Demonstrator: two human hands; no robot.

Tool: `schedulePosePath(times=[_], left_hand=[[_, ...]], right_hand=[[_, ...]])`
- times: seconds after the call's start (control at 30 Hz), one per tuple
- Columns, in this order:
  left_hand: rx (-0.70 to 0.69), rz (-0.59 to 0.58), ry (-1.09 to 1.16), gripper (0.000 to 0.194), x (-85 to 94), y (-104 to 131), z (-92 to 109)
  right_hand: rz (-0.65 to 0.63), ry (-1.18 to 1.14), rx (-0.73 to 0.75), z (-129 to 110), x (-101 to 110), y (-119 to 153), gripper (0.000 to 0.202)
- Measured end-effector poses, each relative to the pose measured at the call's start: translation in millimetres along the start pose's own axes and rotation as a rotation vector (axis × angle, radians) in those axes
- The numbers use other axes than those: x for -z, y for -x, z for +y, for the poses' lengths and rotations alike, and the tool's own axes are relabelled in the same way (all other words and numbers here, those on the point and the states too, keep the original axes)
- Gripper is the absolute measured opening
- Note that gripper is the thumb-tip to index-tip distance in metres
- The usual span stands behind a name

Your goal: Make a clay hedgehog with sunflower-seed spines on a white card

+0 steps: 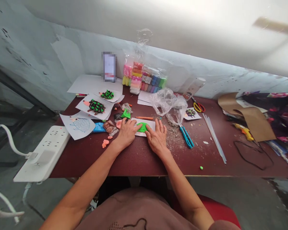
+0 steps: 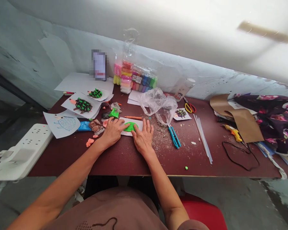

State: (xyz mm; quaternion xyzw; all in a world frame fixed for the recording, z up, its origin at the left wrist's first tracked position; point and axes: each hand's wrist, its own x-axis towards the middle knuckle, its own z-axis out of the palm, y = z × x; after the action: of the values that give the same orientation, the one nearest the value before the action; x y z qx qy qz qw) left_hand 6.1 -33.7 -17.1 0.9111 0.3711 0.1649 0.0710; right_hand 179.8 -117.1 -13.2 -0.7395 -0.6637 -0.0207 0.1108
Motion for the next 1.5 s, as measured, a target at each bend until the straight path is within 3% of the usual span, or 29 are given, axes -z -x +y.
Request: schedulePosePath(times=[0.5,0.8,1.27,1.5], left_hand=[[-0.004,0.010,-0.052,0.044,-2.6,0,5],[0.042,0.015,0.077,0.049,-0.3,-1,-5],[0.139,0.003,0.115,0.067,3.6,-4,-12],[0.087,0.004,0.121,0.049,0.9,-2,-13]], right_hand=[[-0.009,-0.004,-0.031,3,1,-3,0.041],[-0.037,-0.026,0.016,-1,-1,7,0.040],[-0.070,-0.042,0.067,-14,6,-16,0.041],[-0.031,-0.072,0.137,-18,4,-7,0.035]])
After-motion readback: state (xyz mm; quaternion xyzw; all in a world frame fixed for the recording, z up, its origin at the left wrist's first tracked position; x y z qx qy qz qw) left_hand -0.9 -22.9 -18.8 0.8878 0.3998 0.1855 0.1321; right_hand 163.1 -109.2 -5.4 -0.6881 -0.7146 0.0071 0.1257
